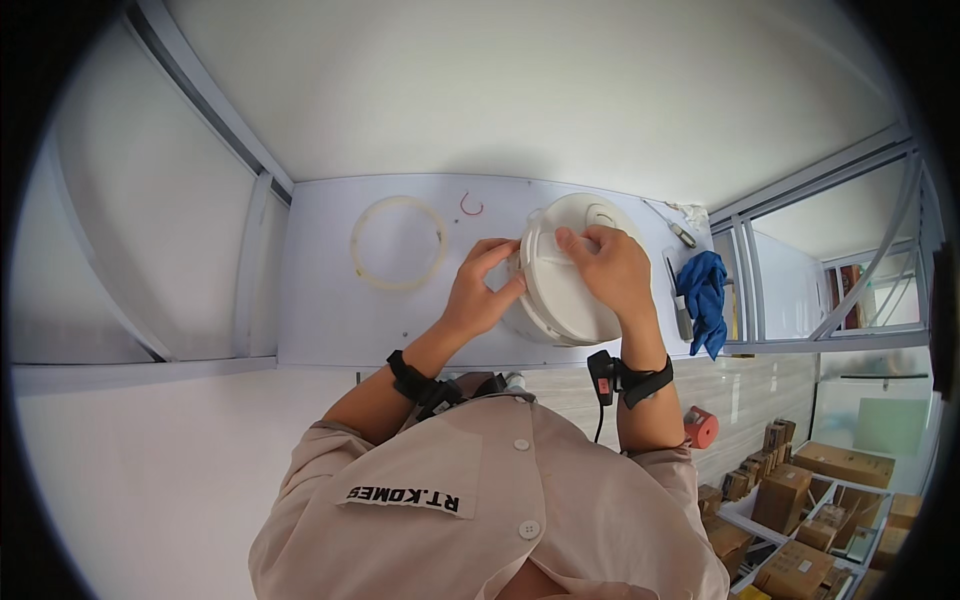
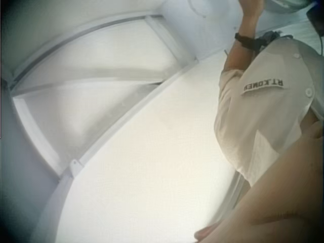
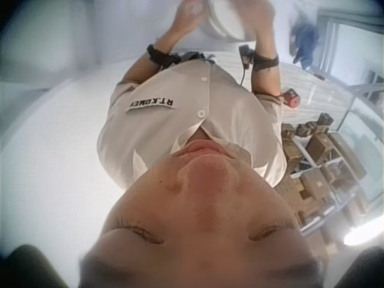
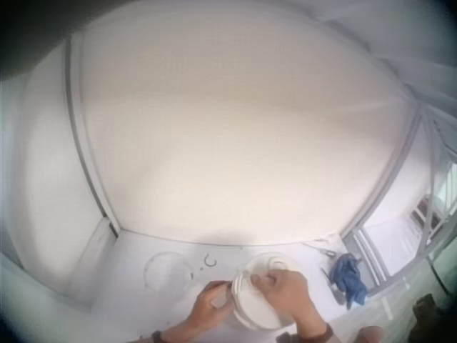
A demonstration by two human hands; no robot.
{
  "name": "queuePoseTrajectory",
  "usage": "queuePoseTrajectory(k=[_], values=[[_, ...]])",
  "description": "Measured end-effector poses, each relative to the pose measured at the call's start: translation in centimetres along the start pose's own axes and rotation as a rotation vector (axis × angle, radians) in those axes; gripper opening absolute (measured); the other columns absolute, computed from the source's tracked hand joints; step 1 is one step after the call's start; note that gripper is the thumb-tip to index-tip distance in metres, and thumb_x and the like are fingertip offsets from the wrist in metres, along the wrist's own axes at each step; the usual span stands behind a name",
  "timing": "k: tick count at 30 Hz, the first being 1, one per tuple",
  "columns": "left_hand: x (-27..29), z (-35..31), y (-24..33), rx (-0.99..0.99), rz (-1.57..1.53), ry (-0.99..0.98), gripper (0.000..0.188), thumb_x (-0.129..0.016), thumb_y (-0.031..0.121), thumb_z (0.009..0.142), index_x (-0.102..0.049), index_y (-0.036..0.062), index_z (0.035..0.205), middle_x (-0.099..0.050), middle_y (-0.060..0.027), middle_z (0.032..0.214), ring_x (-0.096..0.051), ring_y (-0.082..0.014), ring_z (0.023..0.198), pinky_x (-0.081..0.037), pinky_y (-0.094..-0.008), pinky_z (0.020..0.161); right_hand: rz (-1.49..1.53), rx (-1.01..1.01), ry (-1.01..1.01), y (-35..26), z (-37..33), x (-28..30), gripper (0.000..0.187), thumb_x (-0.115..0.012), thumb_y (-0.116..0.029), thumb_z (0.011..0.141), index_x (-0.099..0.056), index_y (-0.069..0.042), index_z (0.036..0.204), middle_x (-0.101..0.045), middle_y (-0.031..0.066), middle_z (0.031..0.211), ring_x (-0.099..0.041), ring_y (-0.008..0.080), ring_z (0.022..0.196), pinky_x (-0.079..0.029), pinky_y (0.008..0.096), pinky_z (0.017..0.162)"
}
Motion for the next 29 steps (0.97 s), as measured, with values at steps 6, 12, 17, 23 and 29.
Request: queuePoseTrajectory(k=[6, 12, 17, 23, 29], values=[[-0.2, -0.2, -0.6, -0.034, -0.018, -0.027, 0.061, -0.081, 0.008, 0.086, -0.068, -0.0013, 0.145, -0.065, -0.0172, 0.143, -0.062, -0.0346, 0.137, -0.049, -0.0448, 0.119, -0.010, 0.005, 0.019, 0.2, 0.1, -0.2, 0.068, -0.068, -0.070, 0.099, -0.082, -0.005, 0.087, -0.074, 0.0156, 0.073, -0.074, 0.0350, 0.073, -0.055, 0.0454, 0.070], [-0.3, -0.2, -0.4, -0.029, -0.049, -0.027, 0.061, -0.081, 0.007, 0.087, -0.068, -0.0004, 0.146, -0.065, -0.0172, 0.142, -0.062, -0.0338, 0.136, -0.049, -0.0458, 0.119, -0.054, 0.024, 0.044, 0.2, 0.0, -0.3, 0.070, -0.067, -0.072, 0.099, -0.084, -0.005, 0.090, -0.076, 0.0165, 0.074, -0.076, 0.0361, 0.075, -0.057, 0.0458, 0.072], [-0.4, -0.4, -0.6, -0.049, -0.047, -0.025, 0.062, -0.083, 0.010, 0.088, -0.068, 0.0006, 0.147, -0.065, -0.0170, 0.142, -0.062, -0.0329, 0.135, -0.049, -0.0462, 0.119, -0.058, 0.016, 0.027, 0.1, 0.0, -0.3, 0.070, -0.068, -0.070, 0.098, -0.086, -0.003, 0.094, -0.078, 0.0180, 0.077, -0.077, 0.0385, 0.078, -0.059, 0.0473, 0.073], [-0.6, -0.5, -1.1, -0.088, -0.037, -0.015, 0.060, -0.081, 0.010, 0.090, -0.067, 0.0009, 0.148, -0.065, -0.0162, 0.142, -0.062, -0.0325, 0.135, -0.049, -0.0458, 0.119, -0.068, 0.007, 0.013, -0.1, 0.1, -0.2, 0.069, -0.069, -0.069, 0.098, -0.086, -0.002, 0.095, -0.078, 0.0186, 0.077, -0.078, 0.0388, 0.078, -0.059, 0.0479, 0.074], [-0.8, -0.7, -2.9, 0.124, -0.250, -0.015, 0.064, -0.078, 0.012, 0.093, -0.063, 0.0036, 0.155, -0.063, -0.0134, 0.151, -0.061, -0.0308, 0.139, -0.044, -0.0503, 0.123, -0.187, 0.100, 0.091, -0.4, 0.0, -1.3, 0.067, -0.072, -0.068, 0.096, -0.087, -0.003, 0.097, -0.079, 0.0194, 0.077, -0.079, 0.0385, 0.077, -0.060, 0.0485, 0.075]])
Point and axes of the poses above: each hand's wrist, its own z-axis towards the middle knuckle, its own x-axis out of the back of the hand, y = z × x, the point moved 3 cm from there along z, towards the middle knuckle
